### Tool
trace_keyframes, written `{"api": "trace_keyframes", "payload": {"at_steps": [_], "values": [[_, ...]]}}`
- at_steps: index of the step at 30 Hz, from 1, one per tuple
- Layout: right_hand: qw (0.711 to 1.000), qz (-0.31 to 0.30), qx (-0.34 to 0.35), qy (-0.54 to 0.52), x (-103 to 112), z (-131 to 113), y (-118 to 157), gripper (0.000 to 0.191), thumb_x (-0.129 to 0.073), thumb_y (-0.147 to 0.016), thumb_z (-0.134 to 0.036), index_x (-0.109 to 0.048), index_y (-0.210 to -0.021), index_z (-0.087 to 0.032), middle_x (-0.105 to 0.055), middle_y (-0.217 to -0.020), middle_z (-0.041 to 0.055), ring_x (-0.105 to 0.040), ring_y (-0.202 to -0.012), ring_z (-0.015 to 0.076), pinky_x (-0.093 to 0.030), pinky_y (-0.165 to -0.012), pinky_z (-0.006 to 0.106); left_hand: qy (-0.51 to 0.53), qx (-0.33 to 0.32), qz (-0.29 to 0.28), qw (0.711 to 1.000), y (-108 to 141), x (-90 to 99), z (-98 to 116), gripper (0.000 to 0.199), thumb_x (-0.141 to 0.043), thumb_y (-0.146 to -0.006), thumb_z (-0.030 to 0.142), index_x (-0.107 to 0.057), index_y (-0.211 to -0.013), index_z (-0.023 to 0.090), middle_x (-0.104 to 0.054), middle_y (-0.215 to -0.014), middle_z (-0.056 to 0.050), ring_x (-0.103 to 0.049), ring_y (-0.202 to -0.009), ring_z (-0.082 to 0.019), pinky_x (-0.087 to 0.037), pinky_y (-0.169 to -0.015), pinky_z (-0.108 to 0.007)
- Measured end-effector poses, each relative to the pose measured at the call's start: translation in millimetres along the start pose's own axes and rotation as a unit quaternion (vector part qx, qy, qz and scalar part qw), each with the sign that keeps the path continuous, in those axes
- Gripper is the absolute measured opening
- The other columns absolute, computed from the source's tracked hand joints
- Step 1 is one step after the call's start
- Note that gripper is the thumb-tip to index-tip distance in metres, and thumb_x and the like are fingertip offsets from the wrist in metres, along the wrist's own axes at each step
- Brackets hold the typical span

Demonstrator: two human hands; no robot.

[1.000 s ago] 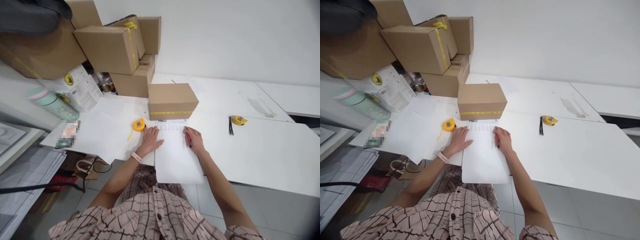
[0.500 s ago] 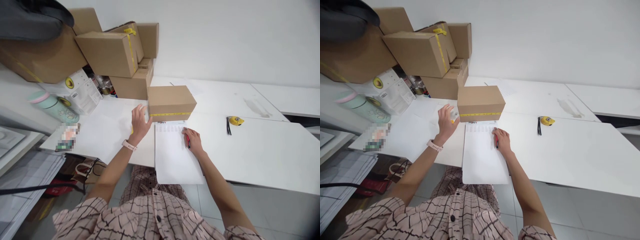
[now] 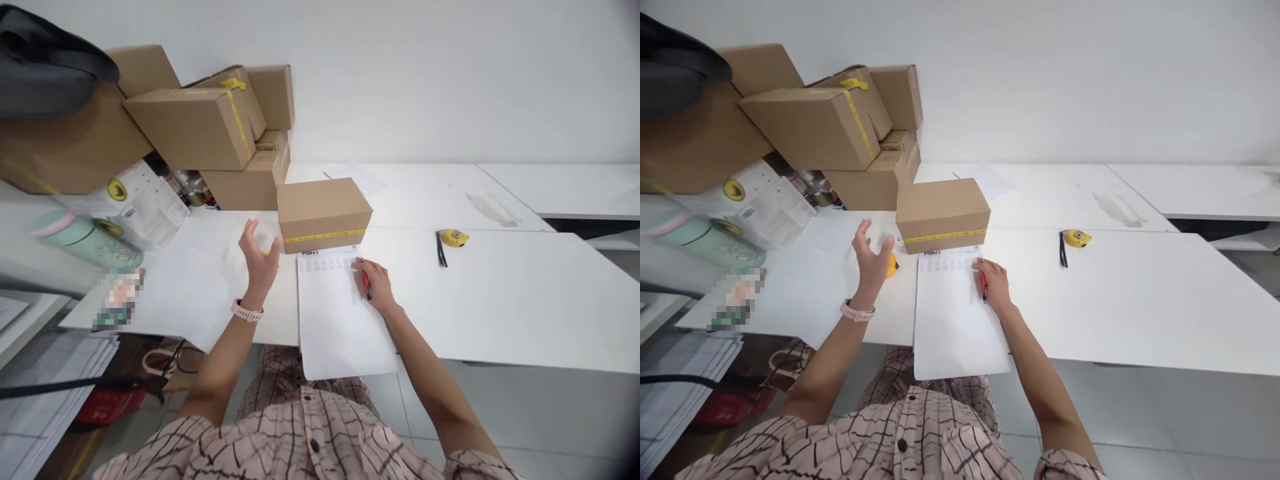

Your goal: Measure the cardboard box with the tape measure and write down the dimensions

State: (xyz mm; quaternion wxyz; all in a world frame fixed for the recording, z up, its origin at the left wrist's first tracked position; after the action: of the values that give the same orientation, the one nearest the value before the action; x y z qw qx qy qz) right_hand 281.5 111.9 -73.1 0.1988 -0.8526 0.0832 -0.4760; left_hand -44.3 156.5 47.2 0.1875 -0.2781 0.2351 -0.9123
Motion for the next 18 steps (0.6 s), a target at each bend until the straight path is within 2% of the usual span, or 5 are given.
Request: {"api": "trace_keyframes", "payload": {"at_steps": [4, 6, 9, 14, 18], "values": [[0.996, 0.0, -0.005, 0.089, 21, -14, -6, 0.027, -0.041, -0.097, -0.02, -0.063, -0.113, -0.022, -0.074, -0.1, 0.0091, -0.062, -0.095, 0.0261, -0.037, -0.09, 0.038, -0.094, 0.009, -0.09, 0.991, 22, 14.1, -31, 0.053, -0.069, -0.085, 0.032, -0.049, -0.133, 0.023, -0.049, -0.147, -0.013, -0.038, -0.142, -0.031, -0.034, -0.118, -0.049], [0.985, -0.07, 0.023, 0.158, 18, -32, -10, 0.028, -0.041, -0.095, -0.014, -0.063, -0.112, -0.017, -0.073, -0.086, 0.0094, -0.062, -0.083, 0.0253, -0.033, -0.083, 0.037, -0.147, 0.035, -0.165, 0.975, 30, 6.6, -52, 0.057, -0.073, -0.078, 0.027, -0.052, -0.131, 0.021, -0.051, -0.144, -0.014, -0.038, -0.141, -0.034, -0.033, -0.117, -0.049], [0.952, -0.19, 0.056, 0.235, -4, -60, -8, 0.031, -0.042, -0.09, -0.006, -0.063, -0.112, -0.012, -0.073, -0.082, 0.0114, -0.063, -0.082, 0.025, -0.028, -0.078, 0.036, -0.187, 0.069, -0.229, 0.953, 37, -6.9, -78, 0.067, -0.075, -0.074, 0.024, -0.049, -0.136, 0.022, -0.052, -0.144, -0.014, -0.04, -0.139, -0.037, -0.036, -0.113, -0.05], [0.925, -0.258, 0.029, 0.278, -29, -77, -2, 0.038, -0.038, -0.092, -0.004, -0.058, -0.124, -0.008, -0.074, -0.086, 0.0143, -0.066, -0.085, 0.0256, -0.028, -0.082, 0.036, -0.176, 0.078, -0.234, 0.953, 31, -13.7, -94, 0.06, -0.074, -0.075, 0.025, -0.055, -0.132, 0.02, -0.062, -0.128, -0.014, -0.05, -0.126, -0.037, -0.042, -0.105, -0.048], [0.971, -0.194, -0.05, 0.132, -5, -83, -14, 0.038, -0.037, -0.096, -0.012, -0.059, -0.128, -0.013, -0.074, -0.094, 0.0144, -0.067, -0.091, 0.026, -0.035, -0.087, 0.037, -0.019, 0.104, -0.201, 0.974, 24, 4.6, -74, 0.06, -0.077, -0.074, 0.034, -0.056, -0.128, 0.021, -0.065, -0.123, -0.011, -0.06, -0.117, -0.03, -0.046, -0.1, -0.042]]}}
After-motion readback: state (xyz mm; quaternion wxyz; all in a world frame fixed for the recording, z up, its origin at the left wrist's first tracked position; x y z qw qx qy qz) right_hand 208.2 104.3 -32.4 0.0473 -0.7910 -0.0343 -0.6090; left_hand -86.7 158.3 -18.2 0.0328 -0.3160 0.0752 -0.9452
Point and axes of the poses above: each hand's wrist, its own y-axis away from the middle knuckle, its own x-axis out of the back of the hand, z = x × y, the point moved 8 cm from there along -y, towards the middle knuckle
